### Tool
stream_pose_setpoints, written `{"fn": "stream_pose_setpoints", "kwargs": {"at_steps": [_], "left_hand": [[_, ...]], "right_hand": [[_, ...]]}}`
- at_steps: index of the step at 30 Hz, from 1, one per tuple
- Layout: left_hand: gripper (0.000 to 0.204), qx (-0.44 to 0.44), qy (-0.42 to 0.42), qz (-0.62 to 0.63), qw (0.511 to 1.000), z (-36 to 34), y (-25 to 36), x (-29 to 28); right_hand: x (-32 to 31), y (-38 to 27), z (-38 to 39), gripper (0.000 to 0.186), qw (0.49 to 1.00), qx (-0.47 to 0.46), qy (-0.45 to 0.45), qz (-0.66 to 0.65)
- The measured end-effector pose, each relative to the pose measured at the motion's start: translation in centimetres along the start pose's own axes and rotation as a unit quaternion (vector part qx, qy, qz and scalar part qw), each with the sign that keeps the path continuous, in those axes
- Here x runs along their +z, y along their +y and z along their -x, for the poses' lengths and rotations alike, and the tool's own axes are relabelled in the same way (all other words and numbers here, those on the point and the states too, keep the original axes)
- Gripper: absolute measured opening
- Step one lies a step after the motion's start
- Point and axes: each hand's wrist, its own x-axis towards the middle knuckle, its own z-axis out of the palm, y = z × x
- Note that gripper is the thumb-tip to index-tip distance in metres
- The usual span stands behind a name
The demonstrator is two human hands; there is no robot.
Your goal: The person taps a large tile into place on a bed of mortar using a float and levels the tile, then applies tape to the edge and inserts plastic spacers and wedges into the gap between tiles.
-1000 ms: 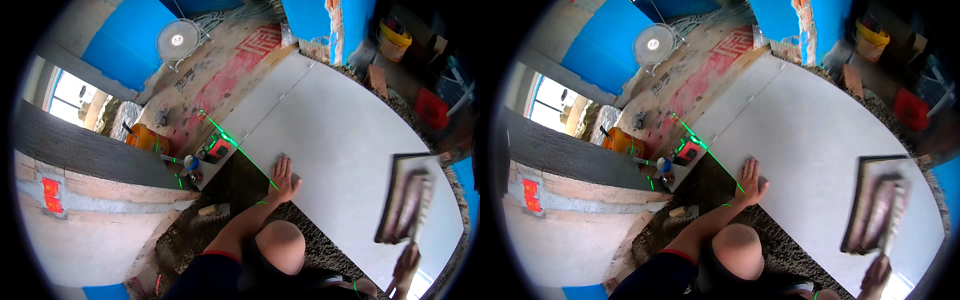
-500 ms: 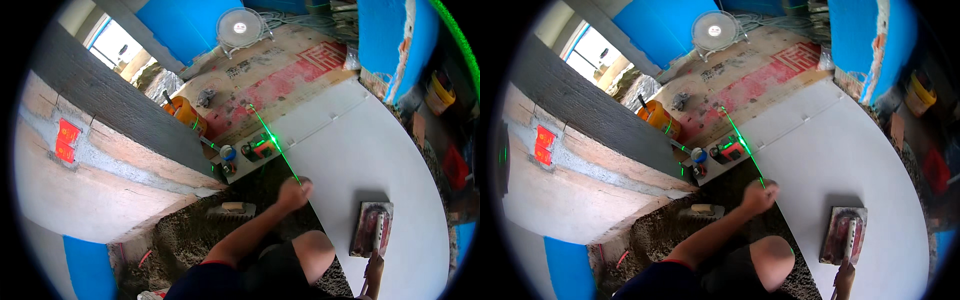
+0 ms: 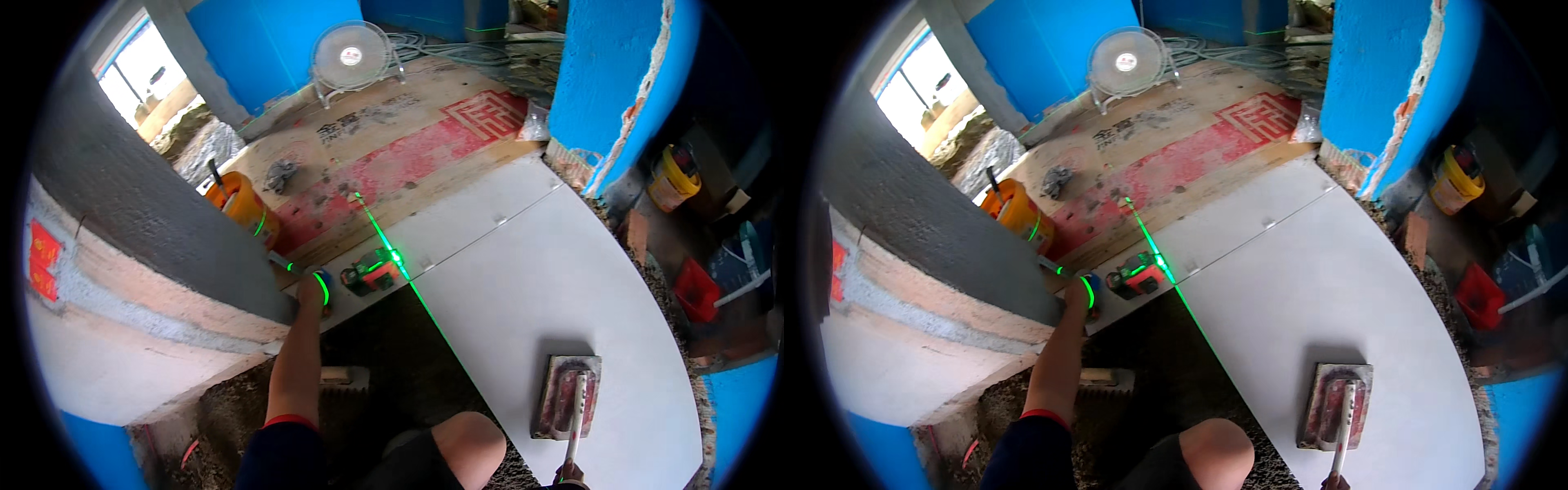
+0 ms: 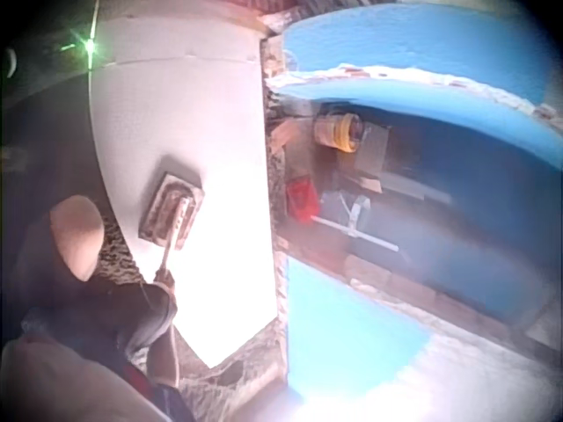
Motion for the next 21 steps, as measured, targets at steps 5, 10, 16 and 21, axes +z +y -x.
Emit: {"fn": "stream_pose_setpoints", "kwargs": {"at_steps": [5, 10, 16, 21], "left_hand": [[0.035, -0.052, 0.086, 0.176, 0.979, -3.0, -0.8, 2.1], [0.023, 0.133, 0.209, 0.089, 0.965, 0.3, 4.2, -3.8], [0.033, 0.329, 0.171, 0.075, 0.926, 2.7, 17.3, -10.4], [0.018, 0.358, 0.063, 0.129, 0.923, 5.2, 30.5, -4.7]], "right_hand": [[0.1, 0.3, -0.2, 0.039, 1.0, 0.017, 0.008, -0.001], [0.3, 0.4, -0.4, 0.039, 1.0, 0.015, 0.015, -0.001], [0.4, -0.4, -1.2, 0.039, 1.0, 0.003, 0.013, 0.009], [0.6, -0.7, -2.2, 0.039, 1.0, -0.004, 0.01, 0.014]]}}
